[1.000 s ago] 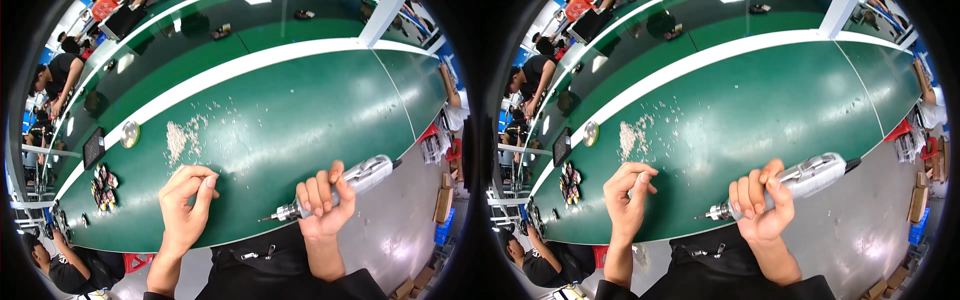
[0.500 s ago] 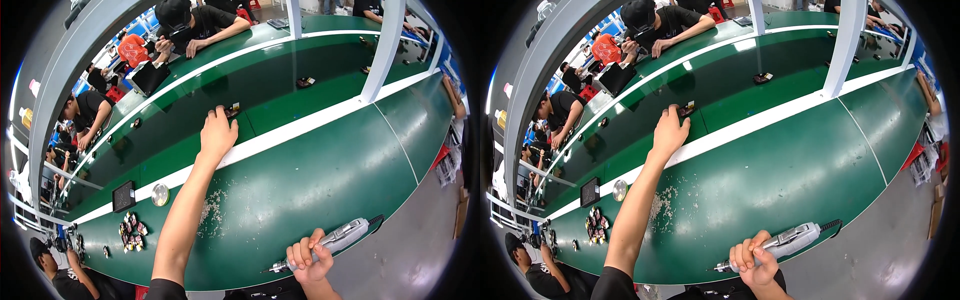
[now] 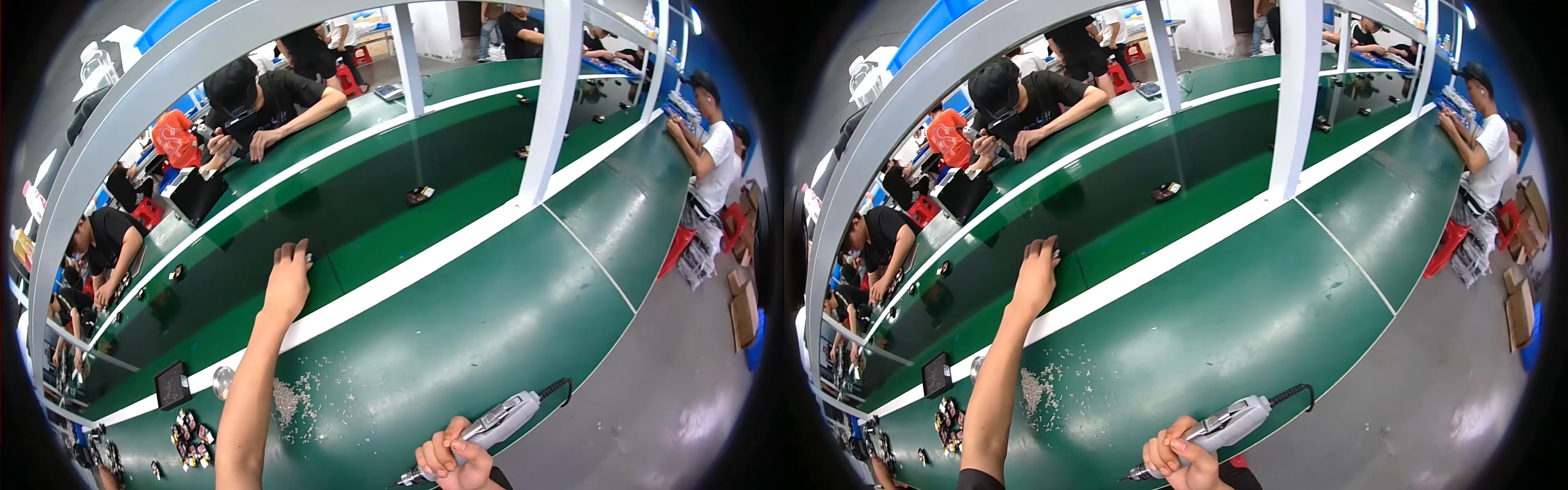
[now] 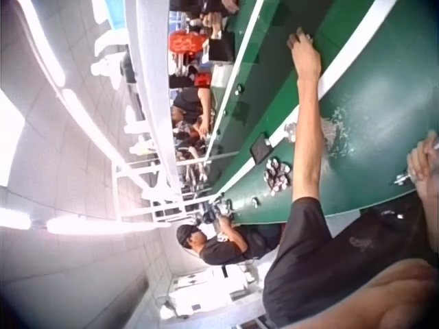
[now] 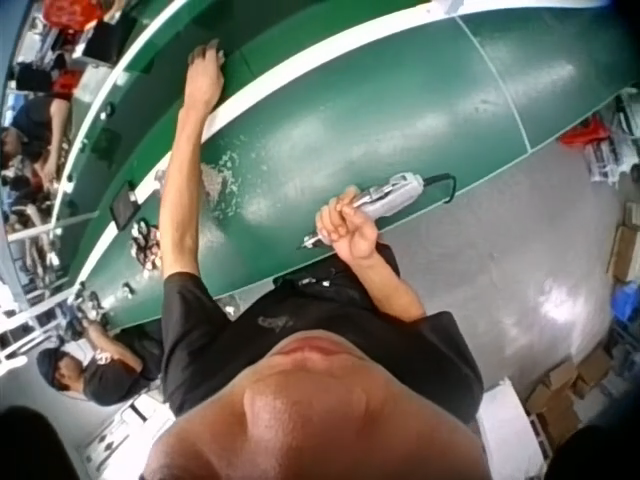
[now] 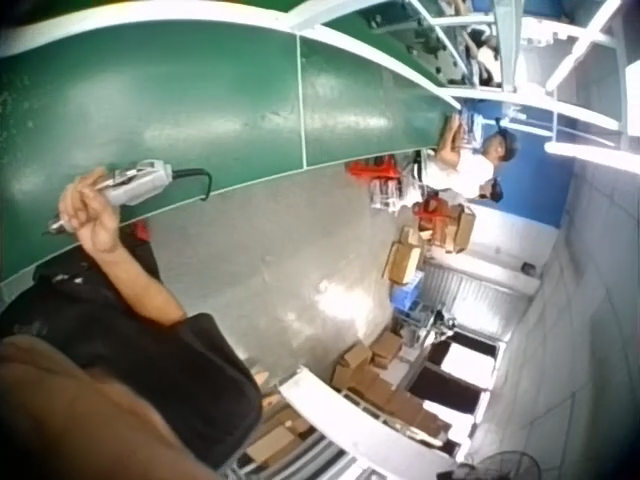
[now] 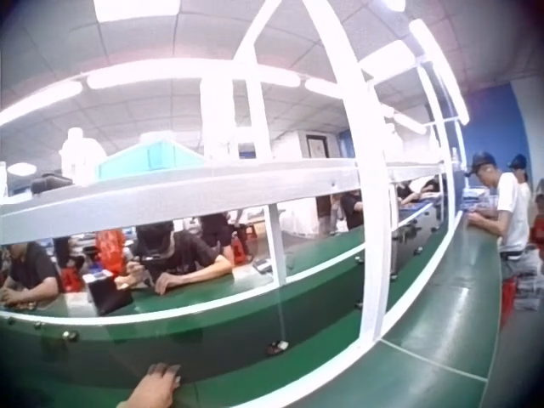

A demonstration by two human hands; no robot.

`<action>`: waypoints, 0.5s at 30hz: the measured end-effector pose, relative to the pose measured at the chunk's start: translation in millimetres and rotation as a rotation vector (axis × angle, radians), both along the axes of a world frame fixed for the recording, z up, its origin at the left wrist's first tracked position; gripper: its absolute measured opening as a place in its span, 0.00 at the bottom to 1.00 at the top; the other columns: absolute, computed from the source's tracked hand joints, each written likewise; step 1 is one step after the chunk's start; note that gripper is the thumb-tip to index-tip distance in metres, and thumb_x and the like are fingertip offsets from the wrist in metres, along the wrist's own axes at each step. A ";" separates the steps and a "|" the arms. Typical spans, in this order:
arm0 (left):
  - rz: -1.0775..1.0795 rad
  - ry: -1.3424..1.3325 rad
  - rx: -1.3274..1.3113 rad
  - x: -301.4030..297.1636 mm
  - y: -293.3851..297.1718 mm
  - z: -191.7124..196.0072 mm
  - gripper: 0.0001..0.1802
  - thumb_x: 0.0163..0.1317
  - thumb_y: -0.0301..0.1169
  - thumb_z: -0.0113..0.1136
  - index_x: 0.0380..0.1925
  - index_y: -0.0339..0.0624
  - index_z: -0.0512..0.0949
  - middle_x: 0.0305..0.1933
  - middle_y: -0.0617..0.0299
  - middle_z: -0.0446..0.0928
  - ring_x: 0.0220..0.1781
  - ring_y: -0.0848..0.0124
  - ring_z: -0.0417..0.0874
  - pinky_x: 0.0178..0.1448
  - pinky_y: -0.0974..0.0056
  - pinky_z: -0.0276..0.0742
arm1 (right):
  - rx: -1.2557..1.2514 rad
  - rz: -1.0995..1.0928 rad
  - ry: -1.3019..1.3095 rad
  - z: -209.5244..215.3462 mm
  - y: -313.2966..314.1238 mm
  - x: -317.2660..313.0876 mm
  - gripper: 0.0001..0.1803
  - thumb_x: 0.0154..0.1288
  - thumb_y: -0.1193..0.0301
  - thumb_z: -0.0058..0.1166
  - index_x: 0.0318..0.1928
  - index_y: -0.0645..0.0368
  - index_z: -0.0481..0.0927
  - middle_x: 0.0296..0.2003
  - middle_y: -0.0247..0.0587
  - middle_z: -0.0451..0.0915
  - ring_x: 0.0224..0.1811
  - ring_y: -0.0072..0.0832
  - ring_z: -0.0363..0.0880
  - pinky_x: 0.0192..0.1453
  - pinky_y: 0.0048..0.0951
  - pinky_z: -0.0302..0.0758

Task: Assembling small electronic components using a power screwdriver on a factory production line.

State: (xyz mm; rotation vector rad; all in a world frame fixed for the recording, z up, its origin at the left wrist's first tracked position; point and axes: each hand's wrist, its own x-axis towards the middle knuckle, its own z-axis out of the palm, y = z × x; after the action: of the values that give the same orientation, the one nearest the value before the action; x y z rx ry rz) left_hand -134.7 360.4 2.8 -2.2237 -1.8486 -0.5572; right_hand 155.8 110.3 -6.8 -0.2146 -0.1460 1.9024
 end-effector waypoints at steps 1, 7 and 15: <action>-0.041 -0.006 0.052 4.5 -14.5 3.1 0.24 0.60 0.19 0.53 0.58 0.34 0.66 0.52 0.46 0.69 0.54 0.50 0.70 0.59 0.54 0.71 | -0.018 0.000 0.014 -0.3 -3.1 -1.2 0.06 0.68 0.68 0.48 0.37 0.55 0.71 0.17 0.31 0.60 0.18 0.23 0.59 0.27 0.26 0.61; -0.254 -0.125 -0.121 52.2 -163.1 45.4 0.30 0.50 0.10 0.56 0.57 0.30 0.67 0.53 0.46 0.69 0.51 0.50 0.73 0.51 0.56 0.76 | -0.040 0.029 0.051 -5.8 -18.5 -2.2 0.05 0.69 0.68 0.48 0.38 0.54 0.72 0.17 0.32 0.61 0.19 0.23 0.59 0.28 0.26 0.60; -0.392 -0.084 -0.317 73.1 -298.5 43.5 0.29 0.45 0.17 0.57 0.53 0.26 0.72 0.52 0.46 0.72 0.50 0.53 0.76 0.46 0.59 0.80 | 0.027 -0.031 -0.092 -0.6 3.2 4.9 0.05 0.66 0.68 0.46 0.35 0.56 0.70 0.14 0.28 0.61 0.15 0.20 0.59 0.28 0.27 0.65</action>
State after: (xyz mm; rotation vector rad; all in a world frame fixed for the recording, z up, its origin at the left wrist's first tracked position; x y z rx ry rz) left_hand -61.6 61.9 46.4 -2.8449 -1.6363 -0.4468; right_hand 160.7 113.5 -7.4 -0.2847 -0.2295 1.8599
